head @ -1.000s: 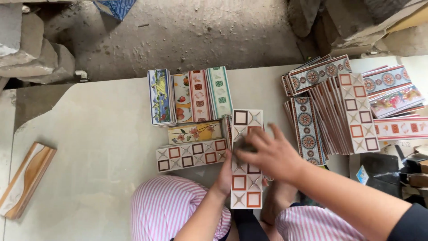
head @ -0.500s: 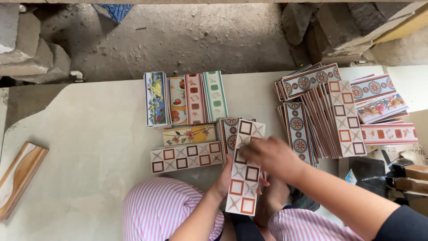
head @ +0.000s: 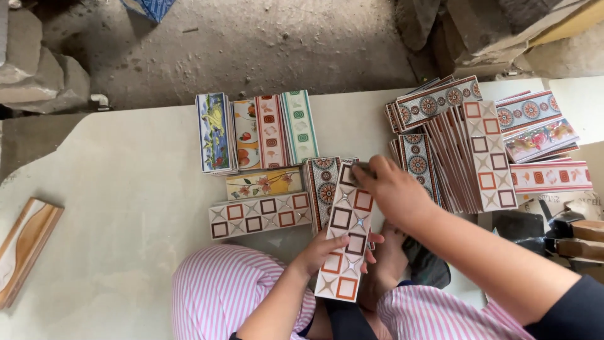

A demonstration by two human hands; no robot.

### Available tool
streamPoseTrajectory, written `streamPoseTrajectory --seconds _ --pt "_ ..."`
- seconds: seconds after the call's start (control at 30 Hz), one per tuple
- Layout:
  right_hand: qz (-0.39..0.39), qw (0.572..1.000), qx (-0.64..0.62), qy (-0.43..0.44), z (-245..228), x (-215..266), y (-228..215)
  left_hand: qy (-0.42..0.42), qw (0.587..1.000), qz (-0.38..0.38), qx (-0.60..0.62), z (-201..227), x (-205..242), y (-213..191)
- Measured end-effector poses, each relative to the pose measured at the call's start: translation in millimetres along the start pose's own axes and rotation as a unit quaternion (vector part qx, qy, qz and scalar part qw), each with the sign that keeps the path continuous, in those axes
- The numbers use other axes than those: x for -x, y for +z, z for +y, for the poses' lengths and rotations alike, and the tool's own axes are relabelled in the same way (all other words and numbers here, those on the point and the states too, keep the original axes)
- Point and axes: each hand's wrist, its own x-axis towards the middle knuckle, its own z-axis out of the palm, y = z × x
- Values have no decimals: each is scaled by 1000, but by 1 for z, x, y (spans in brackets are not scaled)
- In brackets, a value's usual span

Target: The person sits on the floor and wipes the surface of rectangular ceramic tiles with a cloth. They handle the tiles one by one, wiping them and placing them into a stack.

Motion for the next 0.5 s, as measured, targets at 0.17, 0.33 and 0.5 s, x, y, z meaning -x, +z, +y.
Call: streamPoseTrajectory --seconds 0.17,0.33,0.5 --pt "12 998 -18 -66 -22 12 5 16 994 66 -81 -32 14 -38" --pt "-53 994 -38 -89 -17 10 -5 26 984 118 -129 -24 14 -26" --pt "35 998 6 -54 -13 4 -3 9 999 21 -40 -11 3 -15"
